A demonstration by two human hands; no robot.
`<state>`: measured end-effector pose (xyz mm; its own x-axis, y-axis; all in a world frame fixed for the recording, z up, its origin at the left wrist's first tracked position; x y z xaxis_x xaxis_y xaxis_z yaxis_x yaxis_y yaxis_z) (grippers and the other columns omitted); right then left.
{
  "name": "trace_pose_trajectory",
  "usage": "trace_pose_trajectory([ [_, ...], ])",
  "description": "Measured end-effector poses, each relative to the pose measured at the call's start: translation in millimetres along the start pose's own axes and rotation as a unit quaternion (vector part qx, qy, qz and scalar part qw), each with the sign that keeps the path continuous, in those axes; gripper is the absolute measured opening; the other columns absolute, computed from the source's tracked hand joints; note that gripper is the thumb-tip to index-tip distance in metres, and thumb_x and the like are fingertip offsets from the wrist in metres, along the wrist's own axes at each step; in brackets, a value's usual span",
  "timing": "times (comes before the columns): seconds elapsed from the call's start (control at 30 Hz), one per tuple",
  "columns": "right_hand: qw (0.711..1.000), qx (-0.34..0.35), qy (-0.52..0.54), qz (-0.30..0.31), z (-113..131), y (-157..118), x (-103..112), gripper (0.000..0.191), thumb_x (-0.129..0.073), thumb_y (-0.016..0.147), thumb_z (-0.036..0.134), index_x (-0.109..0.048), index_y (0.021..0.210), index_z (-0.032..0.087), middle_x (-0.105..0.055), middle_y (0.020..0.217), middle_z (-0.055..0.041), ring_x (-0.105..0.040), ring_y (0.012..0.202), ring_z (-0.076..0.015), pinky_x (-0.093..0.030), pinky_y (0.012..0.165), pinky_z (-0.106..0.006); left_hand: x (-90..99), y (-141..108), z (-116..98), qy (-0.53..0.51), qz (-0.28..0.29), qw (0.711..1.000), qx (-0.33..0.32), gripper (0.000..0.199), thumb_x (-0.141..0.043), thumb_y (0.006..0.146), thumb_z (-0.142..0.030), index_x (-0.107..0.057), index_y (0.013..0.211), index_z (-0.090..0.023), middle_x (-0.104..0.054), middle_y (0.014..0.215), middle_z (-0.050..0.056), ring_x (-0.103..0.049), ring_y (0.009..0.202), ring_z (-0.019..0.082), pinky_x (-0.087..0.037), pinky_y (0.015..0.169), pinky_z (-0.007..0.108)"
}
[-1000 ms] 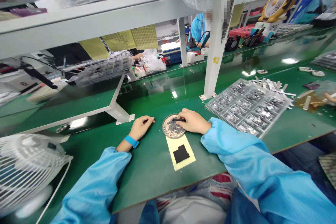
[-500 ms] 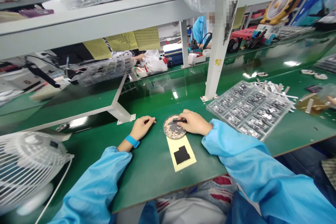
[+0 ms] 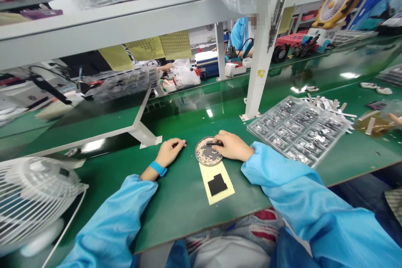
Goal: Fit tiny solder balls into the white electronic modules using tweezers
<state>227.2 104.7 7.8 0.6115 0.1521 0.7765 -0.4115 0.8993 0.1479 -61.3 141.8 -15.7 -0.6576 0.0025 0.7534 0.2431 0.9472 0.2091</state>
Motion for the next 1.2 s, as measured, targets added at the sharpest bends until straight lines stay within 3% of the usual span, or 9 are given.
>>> trace_pose_trajectory([
  [1.2, 1.0, -0.003, -0.006, 0.004, 1.7, 0.3, 0.7, 0.02, -0.067, 0.095, 0.037, -0.073, 0.106, 0.023, -0.062, 0.102, -0.0043, -0.061, 0.086, -0.0165, -0.044, 0.078, -0.031, 0.8, -0.8, -1.4, 0.007, 0.003, 1.0, 0.004, 0.043, -0.054, 0.098, -0.051, -0.078, 0.08, -0.022, -0.072, 0.076, 0.003, -0.06, 0.07, 0.018, -0.041, 0.066, 0.029],
])
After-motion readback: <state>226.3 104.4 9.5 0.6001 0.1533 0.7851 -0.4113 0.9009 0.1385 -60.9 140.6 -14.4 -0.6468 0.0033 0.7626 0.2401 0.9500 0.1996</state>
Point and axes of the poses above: each hand's wrist, its own y-axis towards the middle knuckle, its own x-axis out of the back of the hand, z = x × y, the point moved 4 cm from there along y, towards the middle knuckle
